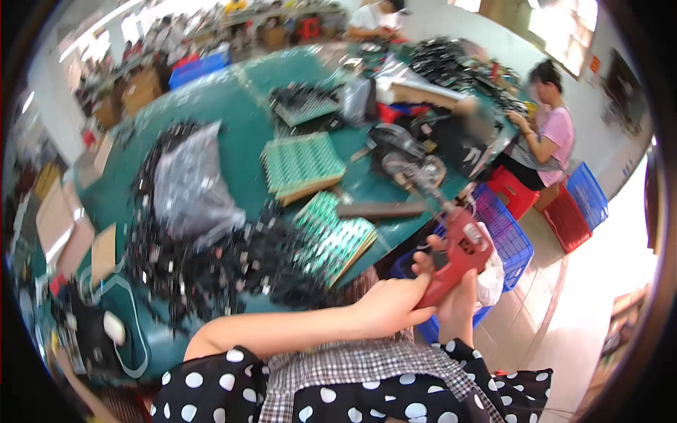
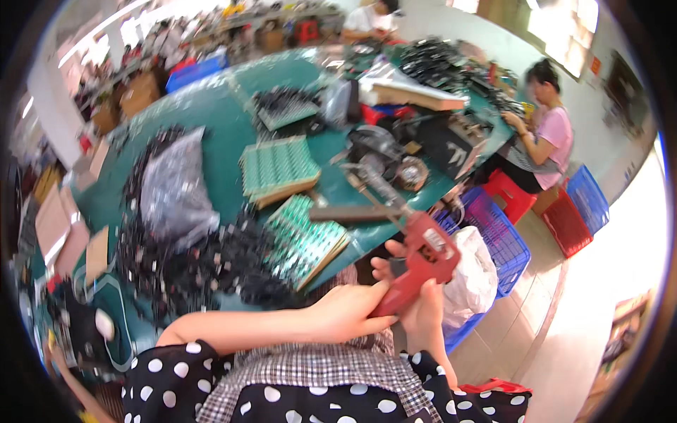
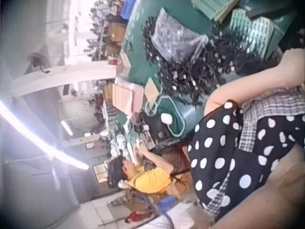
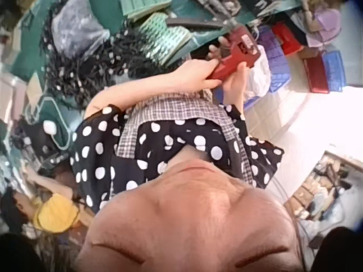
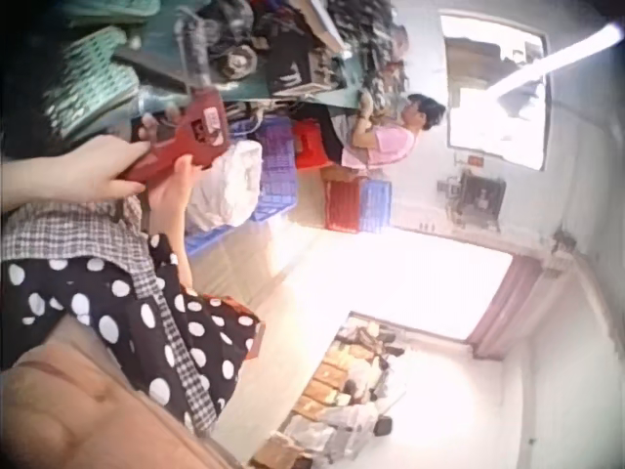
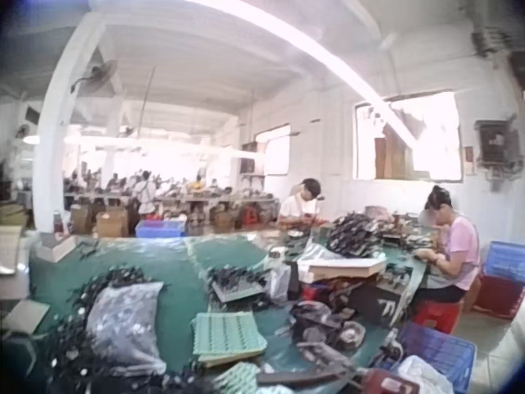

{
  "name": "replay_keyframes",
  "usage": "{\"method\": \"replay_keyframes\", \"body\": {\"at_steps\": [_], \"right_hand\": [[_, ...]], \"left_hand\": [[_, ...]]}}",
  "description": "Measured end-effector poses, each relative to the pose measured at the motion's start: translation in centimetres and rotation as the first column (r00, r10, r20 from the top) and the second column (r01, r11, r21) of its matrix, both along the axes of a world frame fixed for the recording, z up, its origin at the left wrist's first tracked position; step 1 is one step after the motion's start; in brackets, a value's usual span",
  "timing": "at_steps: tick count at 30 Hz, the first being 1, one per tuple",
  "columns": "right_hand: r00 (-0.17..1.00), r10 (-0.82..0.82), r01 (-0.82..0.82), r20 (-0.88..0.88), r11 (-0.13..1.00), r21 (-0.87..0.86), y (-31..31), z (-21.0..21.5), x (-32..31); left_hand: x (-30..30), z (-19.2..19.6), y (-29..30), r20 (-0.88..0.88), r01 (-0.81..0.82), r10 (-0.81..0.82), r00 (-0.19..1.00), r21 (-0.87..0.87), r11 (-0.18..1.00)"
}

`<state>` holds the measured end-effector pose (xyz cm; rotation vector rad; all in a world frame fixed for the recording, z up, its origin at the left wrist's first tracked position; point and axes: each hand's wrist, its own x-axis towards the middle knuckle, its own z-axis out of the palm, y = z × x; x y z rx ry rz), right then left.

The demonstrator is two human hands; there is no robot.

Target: The person aligns wires onto circuit boards by hand and solders them in place using a soldering iron.

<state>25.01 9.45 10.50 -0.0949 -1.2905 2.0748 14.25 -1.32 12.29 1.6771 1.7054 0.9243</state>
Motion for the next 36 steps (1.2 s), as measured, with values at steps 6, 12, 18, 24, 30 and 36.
{"method": "replay_keyframes", "body": {"at_steps": [6, 12, 18, 24, 30, 36], "right_hand": [[0.988, 0.054, -0.076, -0.142, 0.985, -0.155, -0.2, -1.2, -0.8], [0.959, 0.137, -0.238, -0.248, 0.864, -0.444, 2.5, -2.2, -0.7], [0.983, 0.171, -0.184, -0.072, 0.839, -0.513, 4.1, -4.5, -1.1], [0.98, 0.198, -0.183, -0.031, 0.819, -0.544, 5.0, -5.4, -2.8], [0.96, 0.224, -0.115, 0.169, 0.863, -0.491, 6.3, -5.5, -5.2], [0.94, 0.272, -0.16, 0.204, 0.883, -0.44, 6.3, -6.2, -6.0]], "left_hand": [[0.4, 0.2, -1.8, 0.006, -0.074, 0.073, 0.997, 0.067, 0.995], [-4.7, -1.9, -7.7, -0.393, -0.337, 0.542, 0.743, 0.48, 0.81], [-12.9, -3.2, -10.3, -0.573, -0.508, 0.512, 0.64, 0.183, 0.841], [-14.4, -3.1, -8.7, -0.857, -0.318, 0.287, 0.428, 0.155, 0.936], [-9.3, -2.6, -10.6, -0.58, -0.485, 0.388, 0.716, -0.013, 0.875], [-5.3, -8.8, -14.1, -0.551, -0.537, 0.577, 0.604, 0.254, 0.805]]}}
